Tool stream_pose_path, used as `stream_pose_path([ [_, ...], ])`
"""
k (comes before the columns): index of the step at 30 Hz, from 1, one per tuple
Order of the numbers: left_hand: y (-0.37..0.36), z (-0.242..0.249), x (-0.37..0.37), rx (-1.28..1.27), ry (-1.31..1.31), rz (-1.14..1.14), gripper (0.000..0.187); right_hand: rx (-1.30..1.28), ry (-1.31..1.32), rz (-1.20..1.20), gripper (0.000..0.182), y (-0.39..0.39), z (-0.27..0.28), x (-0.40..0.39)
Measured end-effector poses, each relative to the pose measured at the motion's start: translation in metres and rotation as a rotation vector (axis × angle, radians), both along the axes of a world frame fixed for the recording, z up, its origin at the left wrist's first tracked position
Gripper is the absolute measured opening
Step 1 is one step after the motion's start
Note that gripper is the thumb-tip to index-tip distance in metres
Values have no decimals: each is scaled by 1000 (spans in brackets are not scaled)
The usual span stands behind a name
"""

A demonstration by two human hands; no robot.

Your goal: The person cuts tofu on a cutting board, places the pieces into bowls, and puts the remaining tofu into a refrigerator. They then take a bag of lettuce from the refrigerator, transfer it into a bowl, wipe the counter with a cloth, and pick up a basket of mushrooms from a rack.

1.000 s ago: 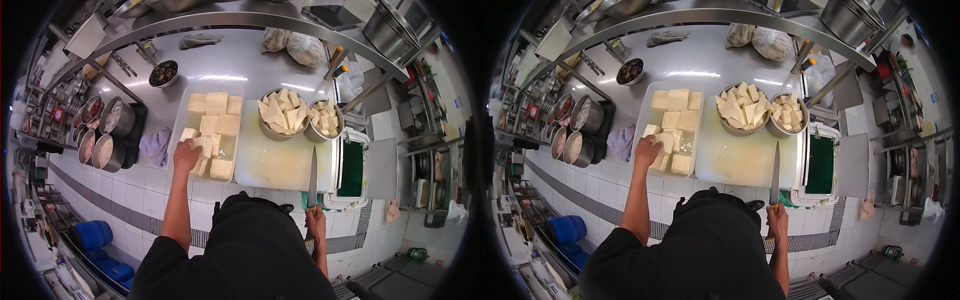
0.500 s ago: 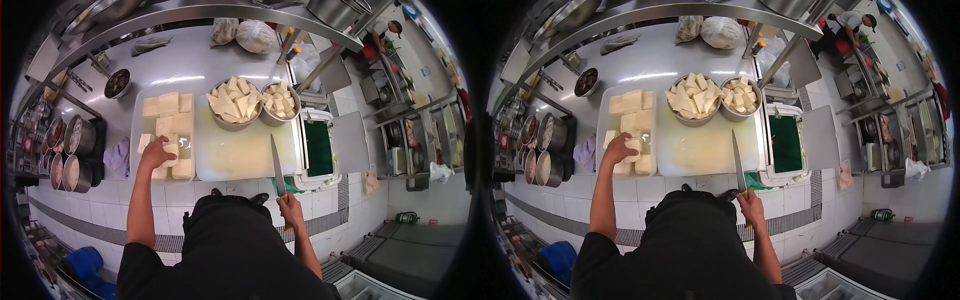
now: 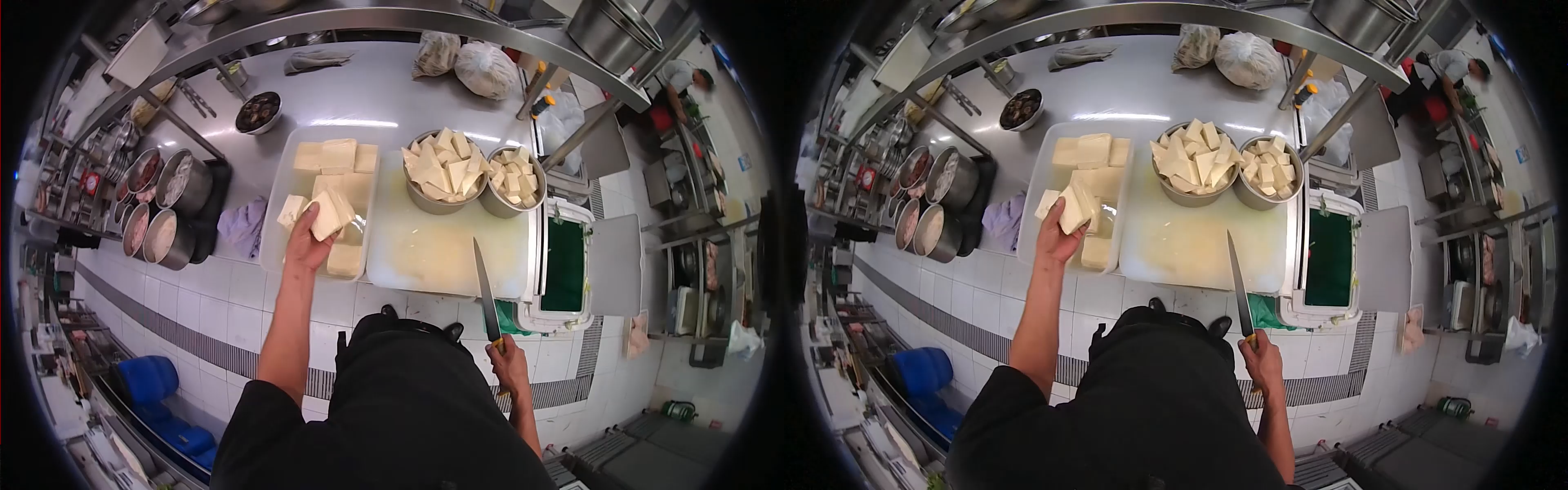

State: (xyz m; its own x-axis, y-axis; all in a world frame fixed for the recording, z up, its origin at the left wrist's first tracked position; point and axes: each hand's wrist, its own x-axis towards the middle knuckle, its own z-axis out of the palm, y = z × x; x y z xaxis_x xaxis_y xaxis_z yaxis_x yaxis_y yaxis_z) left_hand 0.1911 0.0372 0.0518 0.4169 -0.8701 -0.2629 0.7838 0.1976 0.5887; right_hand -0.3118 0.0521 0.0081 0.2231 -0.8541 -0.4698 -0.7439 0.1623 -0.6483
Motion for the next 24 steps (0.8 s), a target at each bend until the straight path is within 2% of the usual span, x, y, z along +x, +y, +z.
stream_pose_path([
  [1, 0, -5, -5, -3, -6, 14, 39, -91, 11, 62, 40, -5, -6, -4],
  [3, 0, -8, -17, -179, 163, 123, 37, -96, 7, 96, 44, -13, -12, -10],
  [4, -2, -8, -26, -177, 224, 225, 38, -107, 6, 115, 43, -17, -13, -11],
  [7, -4, -1, -46, -211, 297, 311, 37, -119, 14, 161, 40, -25, -7, -14],
  [9, -3, 5, -57, -191, 322, 322, 35, -118, 17, 185, 38, -29, 7, -10],
  [11, 0, 7, -64, -168, 345, 328, 34, -12, 67, 223, 40, -32, 31, -3],
  [13, 5, 4, -67, -261, 388, 190, 32, -2, 62, 238, 39, -34, 33, -4],
  [14, 8, -2, -60, -260, 385, 191, 32, 6, 63, 252, 39, -34, 33, -6],
  [16, 17, -12, -34, -199, 205, 256, 30, -11, 64, 264, 39, -34, 32, -10],
  [17, 22, -11, -21, -199, 203, 258, 30, -28, 67, 274, 39, -34, 31, -13],
  [19, 33, 4, 1, 319, -397, 419, 34, -87, 57, 275, 37, -31, 12, -26],
  [20, 40, 3, 16, 321, -401, 421, 34, -148, 48, 272, 36, -29, 1, -34],
  [22, 53, -3, 41, 628, -703, 229, 34, -137, 38, 260, 37, -27, -2, -38],
  [23, 57, -4, 48, 628, -707, 229, 34, -129, 34, 244, 37, -27, -2, -39],
  [24, 60, -2, 50, 767, -816, 107, 34, -119, 40, 247, 38, -26, -2, -40],
])
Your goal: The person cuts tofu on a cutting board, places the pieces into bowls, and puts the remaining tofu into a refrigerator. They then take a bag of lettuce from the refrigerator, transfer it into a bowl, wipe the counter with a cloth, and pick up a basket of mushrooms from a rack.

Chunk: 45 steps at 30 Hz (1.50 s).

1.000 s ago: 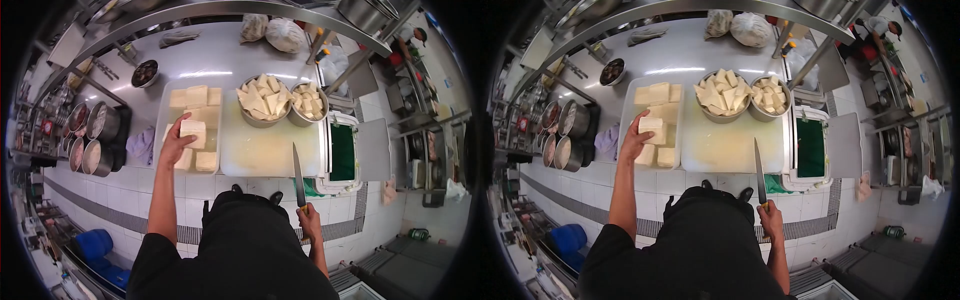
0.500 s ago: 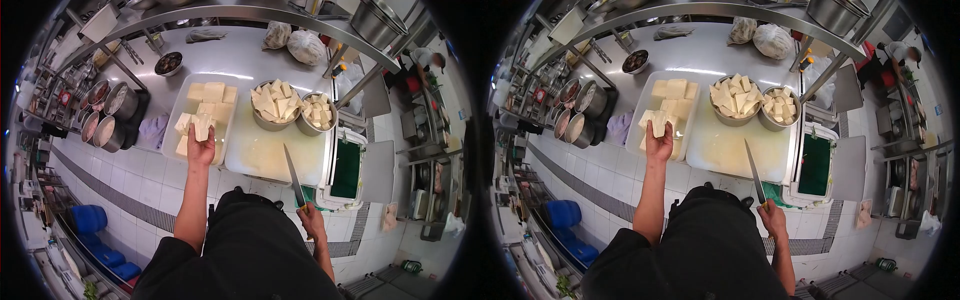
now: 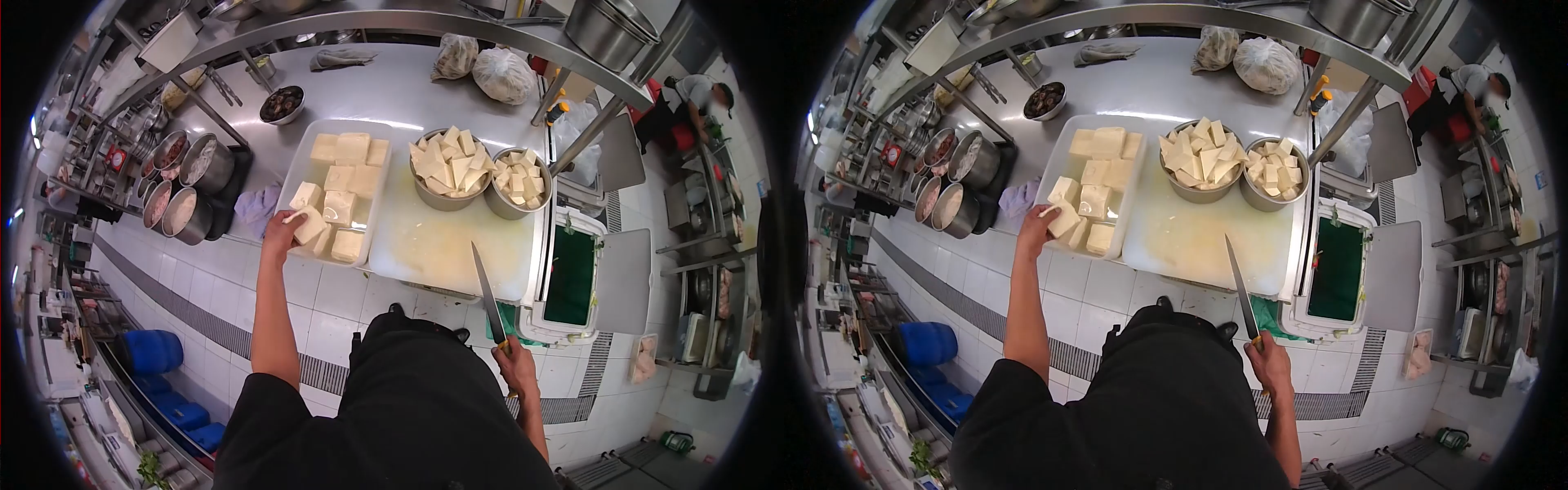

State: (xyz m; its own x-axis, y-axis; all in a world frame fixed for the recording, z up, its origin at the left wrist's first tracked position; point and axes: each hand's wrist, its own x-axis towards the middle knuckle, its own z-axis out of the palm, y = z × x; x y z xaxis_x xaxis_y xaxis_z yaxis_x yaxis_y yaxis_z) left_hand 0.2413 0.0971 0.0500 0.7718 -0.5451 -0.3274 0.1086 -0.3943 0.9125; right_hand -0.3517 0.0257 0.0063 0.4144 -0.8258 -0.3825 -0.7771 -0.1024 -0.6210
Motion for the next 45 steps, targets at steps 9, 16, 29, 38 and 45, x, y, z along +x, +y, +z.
stream_pose_path([
  [9, -66, 48, -11, 310, -811, -143, 58, 122, 44, -84, 40, 9, 27, 26],
  [16, -207, -5, -5, 333, -909, -171, 84, 91, 116, -95, 41, 24, 39, 49],
  [29, -222, -15, 81, -38, 12, -278, 90, 86, 131, -159, 43, 40, 45, 70],
  [38, -153, 14, -3, 525, -703, -324, 78, 16, 97, -100, 43, 23, 34, 64],
  [45, -186, 18, 57, 461, -695, -980, 62, 38, 102, -87, 44, 17, 40, 55],
])
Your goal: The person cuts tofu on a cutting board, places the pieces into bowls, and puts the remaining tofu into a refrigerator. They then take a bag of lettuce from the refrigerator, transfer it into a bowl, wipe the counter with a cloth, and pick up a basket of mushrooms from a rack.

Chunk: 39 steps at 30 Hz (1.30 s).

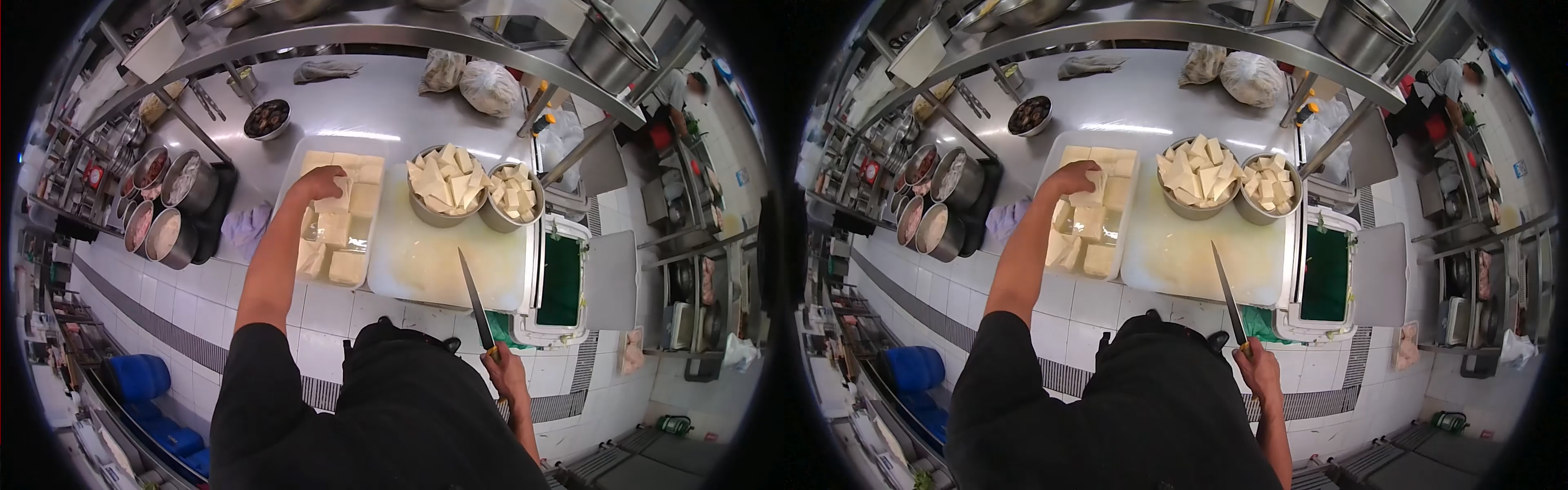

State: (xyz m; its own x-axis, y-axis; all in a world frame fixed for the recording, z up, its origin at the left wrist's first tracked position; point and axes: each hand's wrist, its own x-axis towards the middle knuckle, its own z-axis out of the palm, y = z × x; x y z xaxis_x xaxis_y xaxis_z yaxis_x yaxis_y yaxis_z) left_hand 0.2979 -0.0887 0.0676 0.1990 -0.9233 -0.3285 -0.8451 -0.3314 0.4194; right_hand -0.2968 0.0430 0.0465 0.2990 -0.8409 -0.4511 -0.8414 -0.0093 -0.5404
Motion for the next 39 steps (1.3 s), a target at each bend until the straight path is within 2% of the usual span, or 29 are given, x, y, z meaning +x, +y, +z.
stream_pose_path([
  [2, -10, -2, 3, -36, -45, -65, 68, 24, -16, -23, 44, 1, 1, -5],
  [4, 0, 28, -21, 148, -187, -90, 78, 6, -38, -53, 43, 7, -1, -12],
  [7, 18, 50, -49, 189, -301, -24, 82, -9, -74, -82, 41, 9, -3, -21],
  [10, 38, 30, -54, 117, -424, -89, 82, 0, -88, -75, 41, 6, -2, -27],
  [11, 38, 1, -32, 67, -300, -133, 84, 1, -82, -58, 41, 4, -1, -29],
  [12, 44, 8, -35, 66, -305, -129, 84, -1, -87, -54, 41, 1, -2, -32],
  [14, 65, 23, -46, 25, -60, 102, 66, -34, -106, 14, 38, -5, -5, -37],
  [15, 74, 19, -45, 21, -63, 110, 66, -38, -108, 22, 38, -9, 0, -36],
  [17, 93, 4, -37, -340, 747, 383, 61, -120, -121, 80, 36, -16, 20, -32],
  [18, 100, 0, -43, -345, 744, 391, 61, -120, -124, 90, 36, -19, 26, -28],
  [20, 110, -11, -73, -696, 1535, 586, 50, -260, -291, 100, 35, -24, 41, -16],
  [21, 110, -14, -96, -857, 1668, 576, 51, -208, -361, 73, 34, -27, 57, -5],
  [22, 110, -12, -120, -866, 1669, 584, 51, -208, -358, 83, 34, -28, 69, 4],
  [24, 107, 1, -162, -918, 1953, 567, 53, -307, -287, 210, 33, -28, 89, 22],
  [25, 101, -8, -169, -927, 1956, 570, 53, -320, -274, 228, 29, -26, 96, 32],
  [27, 85, -31, -177, -855, 2200, 330, 59, -322, -273, 264, 28, -23, 101, 43],
  [30, 76, -25, -197, -857, 2094, 313, 65, -293, -288, 273, 28, -20, 104, 50],
  [31, 72, -11, -213, -948, 2021, 555, 64, -295, -290, 275, 28, -19, 105, 51],
  [32, 69, -14, -213, -943, 2023, 557, 64, -297, -292, 274, 27, -19, 106, 50],
  [34, 60, -19, -211, -906, 2072, 405, 62, -285, -273, 278, 26, -19, 109, 49],
  [39, 51, -19, -217, -859, 2073, 390, 61, -288, -272, 284, 25, -20, 104, 45],
])
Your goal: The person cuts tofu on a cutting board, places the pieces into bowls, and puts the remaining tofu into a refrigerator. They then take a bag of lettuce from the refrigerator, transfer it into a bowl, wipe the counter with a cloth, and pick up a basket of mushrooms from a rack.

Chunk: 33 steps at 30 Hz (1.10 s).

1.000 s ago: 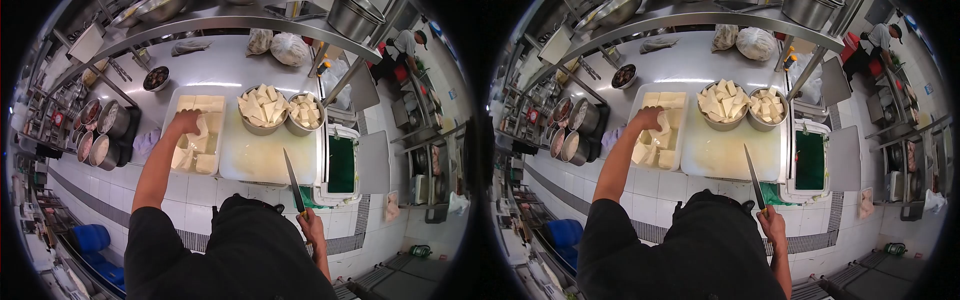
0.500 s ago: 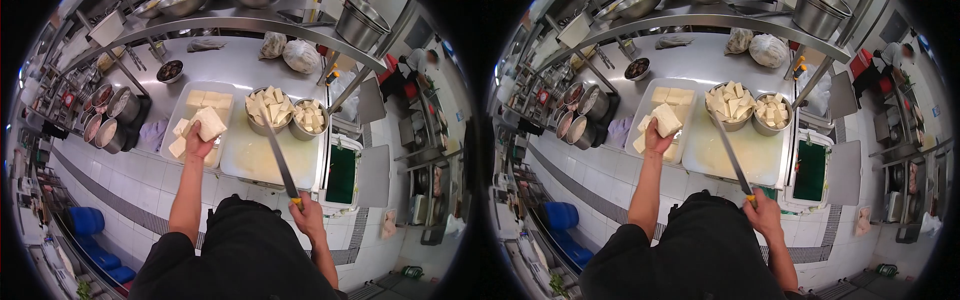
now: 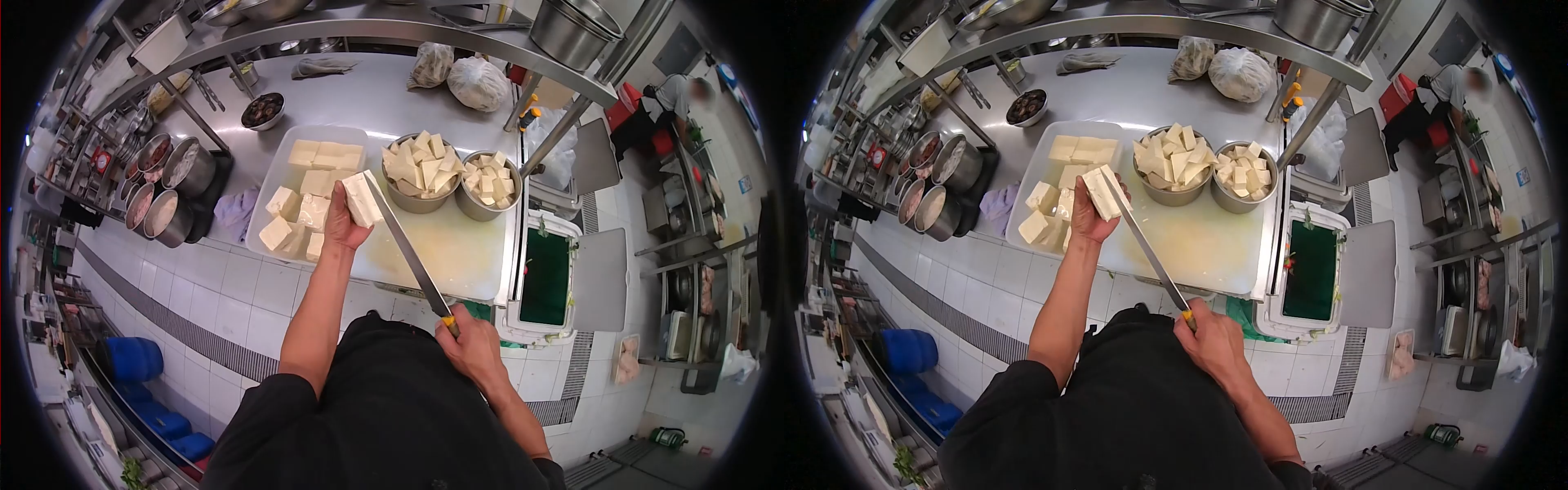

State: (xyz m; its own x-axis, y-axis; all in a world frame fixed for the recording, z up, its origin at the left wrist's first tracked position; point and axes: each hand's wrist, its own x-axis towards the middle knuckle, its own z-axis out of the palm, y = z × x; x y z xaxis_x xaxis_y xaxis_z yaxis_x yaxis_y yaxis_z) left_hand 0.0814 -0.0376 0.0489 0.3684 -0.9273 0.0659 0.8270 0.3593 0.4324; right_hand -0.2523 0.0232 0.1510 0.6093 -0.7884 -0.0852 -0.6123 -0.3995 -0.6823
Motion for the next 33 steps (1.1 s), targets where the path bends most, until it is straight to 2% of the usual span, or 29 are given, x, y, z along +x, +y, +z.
stream_pose_path([
  [22, -3, 32, -30, 54, -112, 16, 58, -32, 12, 6, 26, -8, -7, 5],
  [25, -3, 32, -30, 24, -116, -42, 66, -26, 32, 10, 25, -8, -6, 7],
  [33, -6, 32, -39, 22, -68, -40, 62, -52, 14, 6, 24, -9, -14, 12],
])
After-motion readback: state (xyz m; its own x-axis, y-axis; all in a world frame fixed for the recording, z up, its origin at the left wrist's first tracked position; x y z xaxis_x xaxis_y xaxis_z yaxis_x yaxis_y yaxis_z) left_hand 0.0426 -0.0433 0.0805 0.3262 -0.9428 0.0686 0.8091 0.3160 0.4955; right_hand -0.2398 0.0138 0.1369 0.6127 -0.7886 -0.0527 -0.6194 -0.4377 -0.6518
